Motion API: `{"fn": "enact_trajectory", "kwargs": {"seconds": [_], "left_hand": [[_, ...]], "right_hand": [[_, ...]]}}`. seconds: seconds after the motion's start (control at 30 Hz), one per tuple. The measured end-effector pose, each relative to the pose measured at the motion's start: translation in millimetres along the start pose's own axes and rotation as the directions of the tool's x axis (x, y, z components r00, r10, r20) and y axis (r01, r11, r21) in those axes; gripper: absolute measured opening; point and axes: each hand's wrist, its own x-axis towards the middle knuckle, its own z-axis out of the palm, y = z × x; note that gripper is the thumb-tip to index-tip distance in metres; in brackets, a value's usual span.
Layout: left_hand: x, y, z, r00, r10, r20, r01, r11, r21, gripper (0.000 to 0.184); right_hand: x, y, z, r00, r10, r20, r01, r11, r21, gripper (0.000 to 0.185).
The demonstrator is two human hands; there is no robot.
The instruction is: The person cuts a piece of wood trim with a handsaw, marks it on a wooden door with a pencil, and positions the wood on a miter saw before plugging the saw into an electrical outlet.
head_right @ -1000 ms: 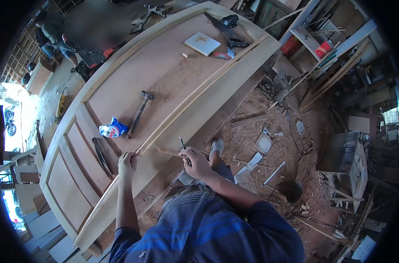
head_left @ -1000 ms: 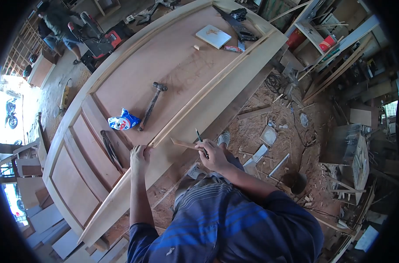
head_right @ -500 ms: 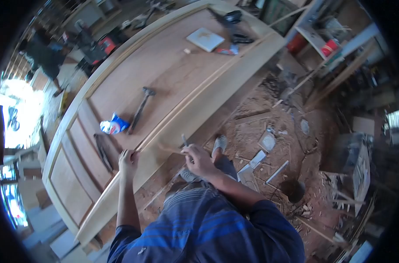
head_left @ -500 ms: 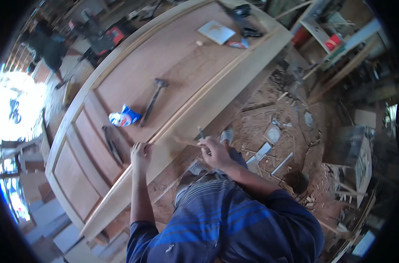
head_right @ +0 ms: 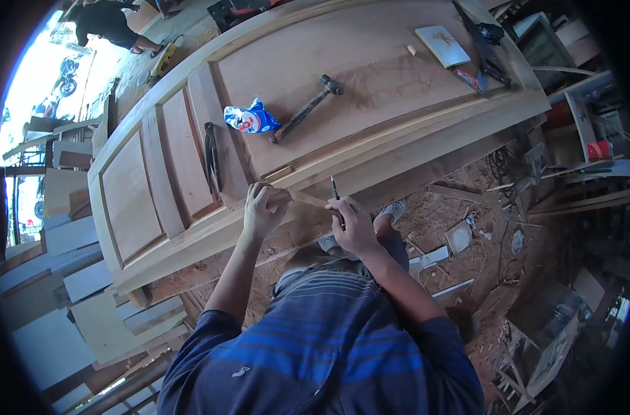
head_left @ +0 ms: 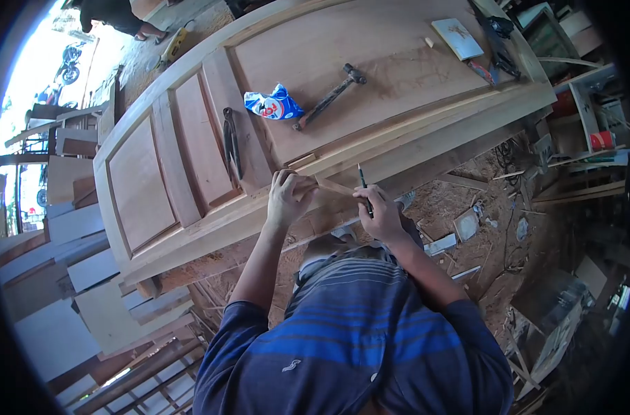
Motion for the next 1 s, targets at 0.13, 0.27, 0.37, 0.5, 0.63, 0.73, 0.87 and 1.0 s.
{"fn": "enact_trajectory", "kwargs": {"seconds": [0.13,0.27,0.37,0.5,0.63,0.73,0.87,1.0], "left_hand": [[5.2,1.0,-12.0,0.992,-0.112,0.064,0.116,0.991,-0.059,0.035],[7.3,-13.2,-2.2,0.984,-0.149,0.095,0.159,0.982,-0.103,0.042],[7.6,-15.9,0.3,0.975,-0.206,0.078,0.217,0.957,-0.193,0.039],[10.7,-12.3,-2.1,0.965,-0.24,0.105,0.254,0.957,-0.143,0.04],[8.2,-18.2,3.5,0.972,-0.217,0.09,0.228,0.965,-0.131,0.044],[6.8,-19.1,5.5,0.981,-0.183,0.064,0.189,0.975,-0.116,0.043],[4.9,-16.7,8.6,0.984,-0.175,0.033,0.177,0.981,-0.078,0.039],[4.2,-15.3,8.5,0.983,-0.183,0.027,0.184,0.981,-0.057,0.039]], "right_hand": [[8.2,0.5,11.6,0.998,-0.006,0.058,0.008,0.999,-0.036,0.031],[13.3,3.5,21.3,0.996,-0.069,0.056,0.075,0.991,-0.11,0.032],[10.5,5.0,26.2,0.995,-0.079,0.052,0.086,0.986,-0.143,0.031],[4.5,6.0,29.3,0.997,-0.055,0.046,0.061,0.989,-0.133,0.034],[1.3,8.9,29.7,0.999,-0.039,0.036,0.044,0.99,-0.134,0.033],[5.5,7.7,28.1,0.998,-0.053,0.032,0.056,0.99,-0.133,0.032],[9.8,3.0,24.3,0.998,-0.036,0.042,0.042,0.99,-0.135,0.031],[8.8,4.4,23.4,0.998,-0.022,0.064,0.031,0.99,-0.141,0.031]]}}
